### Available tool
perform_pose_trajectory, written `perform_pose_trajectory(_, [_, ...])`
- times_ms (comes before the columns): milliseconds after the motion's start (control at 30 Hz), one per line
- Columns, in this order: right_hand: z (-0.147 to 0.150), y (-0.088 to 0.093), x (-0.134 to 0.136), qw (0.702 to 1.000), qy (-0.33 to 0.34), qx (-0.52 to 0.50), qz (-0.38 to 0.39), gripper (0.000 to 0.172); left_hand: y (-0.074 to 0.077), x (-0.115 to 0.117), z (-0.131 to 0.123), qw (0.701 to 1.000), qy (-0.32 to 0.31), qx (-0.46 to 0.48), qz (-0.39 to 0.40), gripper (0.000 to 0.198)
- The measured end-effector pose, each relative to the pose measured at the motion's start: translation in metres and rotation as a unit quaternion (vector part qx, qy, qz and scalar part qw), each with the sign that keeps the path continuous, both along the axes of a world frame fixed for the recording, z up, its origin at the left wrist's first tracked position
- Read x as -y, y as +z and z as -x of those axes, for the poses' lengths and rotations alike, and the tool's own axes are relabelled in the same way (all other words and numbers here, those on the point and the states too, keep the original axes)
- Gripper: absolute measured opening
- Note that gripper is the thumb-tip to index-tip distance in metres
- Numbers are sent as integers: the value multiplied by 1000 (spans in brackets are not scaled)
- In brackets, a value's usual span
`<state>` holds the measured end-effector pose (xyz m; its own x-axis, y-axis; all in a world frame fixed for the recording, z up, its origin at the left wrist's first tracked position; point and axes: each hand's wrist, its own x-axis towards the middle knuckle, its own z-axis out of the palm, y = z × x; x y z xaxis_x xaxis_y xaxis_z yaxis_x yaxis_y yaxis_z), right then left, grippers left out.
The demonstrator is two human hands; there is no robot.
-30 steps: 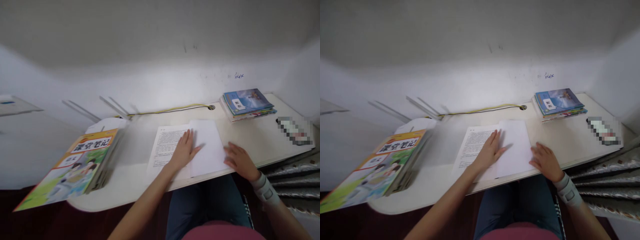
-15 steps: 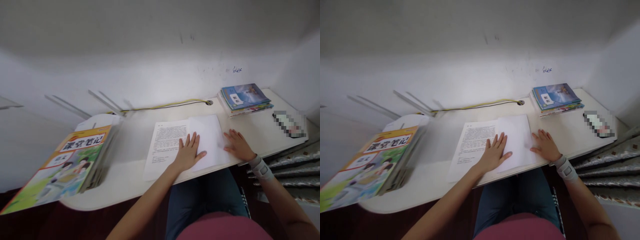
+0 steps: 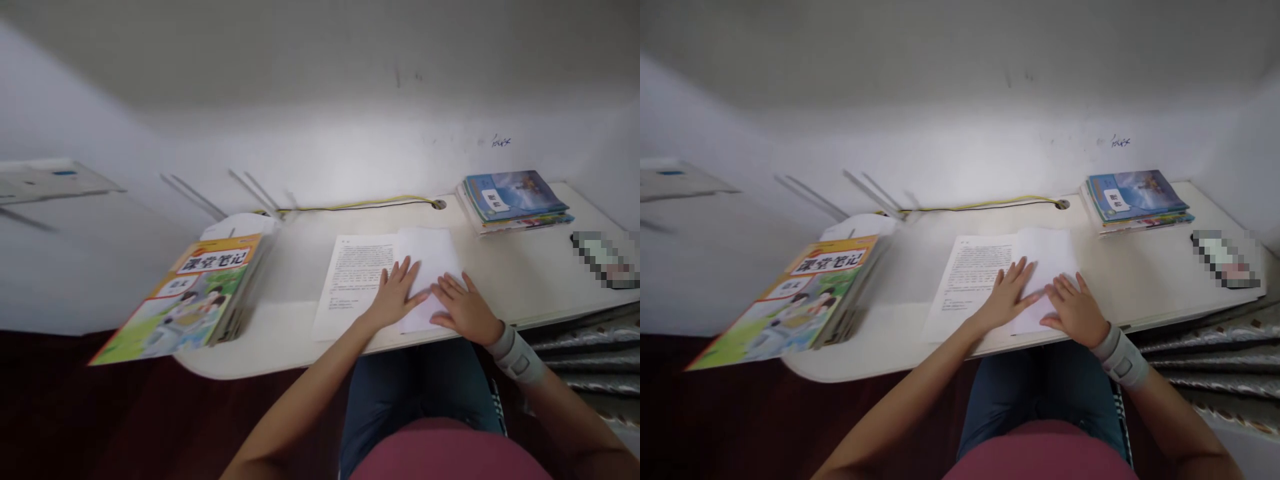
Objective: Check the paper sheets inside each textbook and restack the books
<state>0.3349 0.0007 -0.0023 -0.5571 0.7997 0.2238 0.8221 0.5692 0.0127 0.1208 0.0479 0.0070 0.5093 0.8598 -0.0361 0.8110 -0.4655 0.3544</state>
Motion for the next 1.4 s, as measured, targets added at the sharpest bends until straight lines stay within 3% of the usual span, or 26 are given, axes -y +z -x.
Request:
perform_pose_trajectory(67, [13, 0, 3, 1000, -6, 9, -1, 60, -1, -3, 17, 999, 25, 9, -21, 76])
perform_pose_trajectory(233, [17, -10, 6, 999, -26, 17, -28, 61, -13, -7, 81, 972, 212, -28, -95, 74])
perform_pose_trajectory(433, [14, -17, 8, 999, -29, 16, -38, 64, -22, -5, 130, 961, 252, 58, -94, 67])
perform_pose_trajectory(800, [15, -13, 15, 998, -57, 40, -6, 76, -24, -1, 141, 961, 264, -21, -84, 62])
perform_pose_trajectory(1100, [21, -15, 1, 995, -95, 30, 0, 87, -20, -1, 140, 961, 245, -97, -85, 57])
perform_pose_trajectory(1233, [19, -15, 0, 995, -95, 30, 14, 87, -17, -1, 140, 962, 244, -96, -74, 54])
perform_pose_trajectory(1400, [37, -11, -18, 993, -111, 33, 31, 93, -11, -5, 146, 965, 238, -94, -61, 52])
